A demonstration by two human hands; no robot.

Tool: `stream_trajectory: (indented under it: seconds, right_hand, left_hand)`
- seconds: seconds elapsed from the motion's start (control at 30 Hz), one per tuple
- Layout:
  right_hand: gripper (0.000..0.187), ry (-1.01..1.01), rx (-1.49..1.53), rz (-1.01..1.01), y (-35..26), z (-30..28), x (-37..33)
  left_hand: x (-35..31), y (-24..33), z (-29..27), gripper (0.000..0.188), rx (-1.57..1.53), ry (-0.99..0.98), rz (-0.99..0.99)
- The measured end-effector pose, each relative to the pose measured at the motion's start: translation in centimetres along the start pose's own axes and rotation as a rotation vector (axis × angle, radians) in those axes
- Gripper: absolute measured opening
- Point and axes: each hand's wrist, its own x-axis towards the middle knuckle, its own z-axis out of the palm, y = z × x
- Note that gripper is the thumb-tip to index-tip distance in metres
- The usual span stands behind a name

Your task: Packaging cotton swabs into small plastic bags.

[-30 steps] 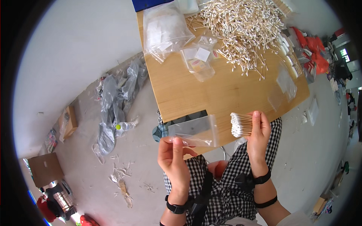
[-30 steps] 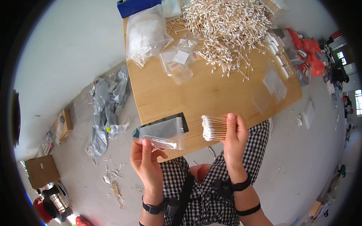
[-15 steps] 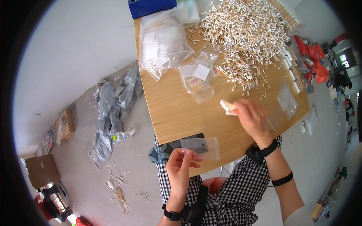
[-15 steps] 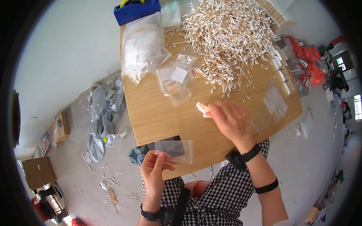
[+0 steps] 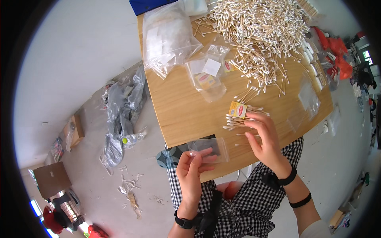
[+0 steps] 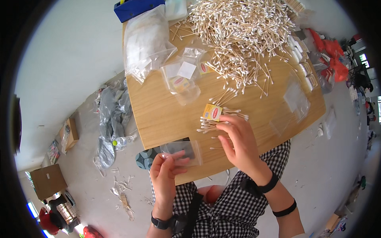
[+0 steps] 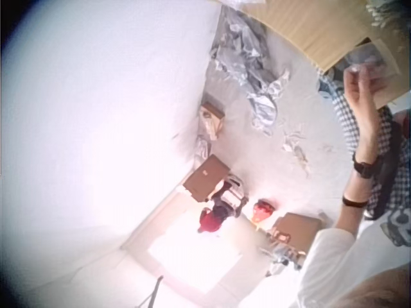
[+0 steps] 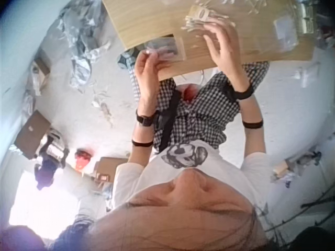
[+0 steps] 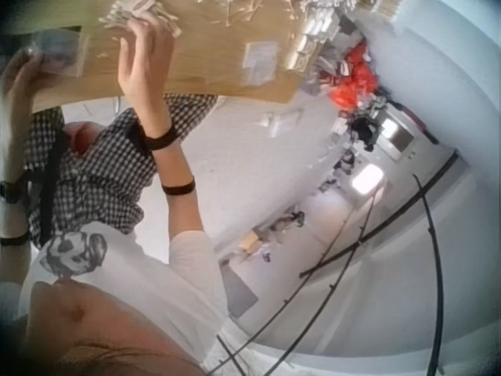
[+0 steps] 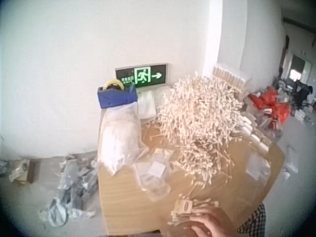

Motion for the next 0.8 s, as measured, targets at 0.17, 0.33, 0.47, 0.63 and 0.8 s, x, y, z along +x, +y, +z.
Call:
stream_trajectory:
  seconds: [0.17,0.33,0.47,0.63,0.8]
  right_hand:
    - [0.023,-0.23,0.87,0.748,-4.2,0.0,-3.3]
    - [0.026,-0.11,1.314,0.881,-6.8,2.0,-4.3]
    - [0.021,-0.011,1.131,0.796,-9.2,3.0,-4.6]
    - [0.025,-0.113,0.682,0.426,-11.9,2.8,-5.1]
    - [0.042,-0.124,0.598,0.287,-13.3,3.4,-5.9]
  left_hand:
    - [-0.5,-0.3,-0.6,0.012,-0.22,-0.041,-0.037]
    - [-1.7,-0.6,-1.7,0.018,-0.218,-0.107,-0.039]
    - [-3.6,-0.2,-1.9,0.024,0.629,0.326,0.541]
    - [-6.4,0.2,-2.6,0.023,0.634,-0.007,0.472]
    - [-7.5,0.1,-3.0,0.02,0.538,0.033,0.329]
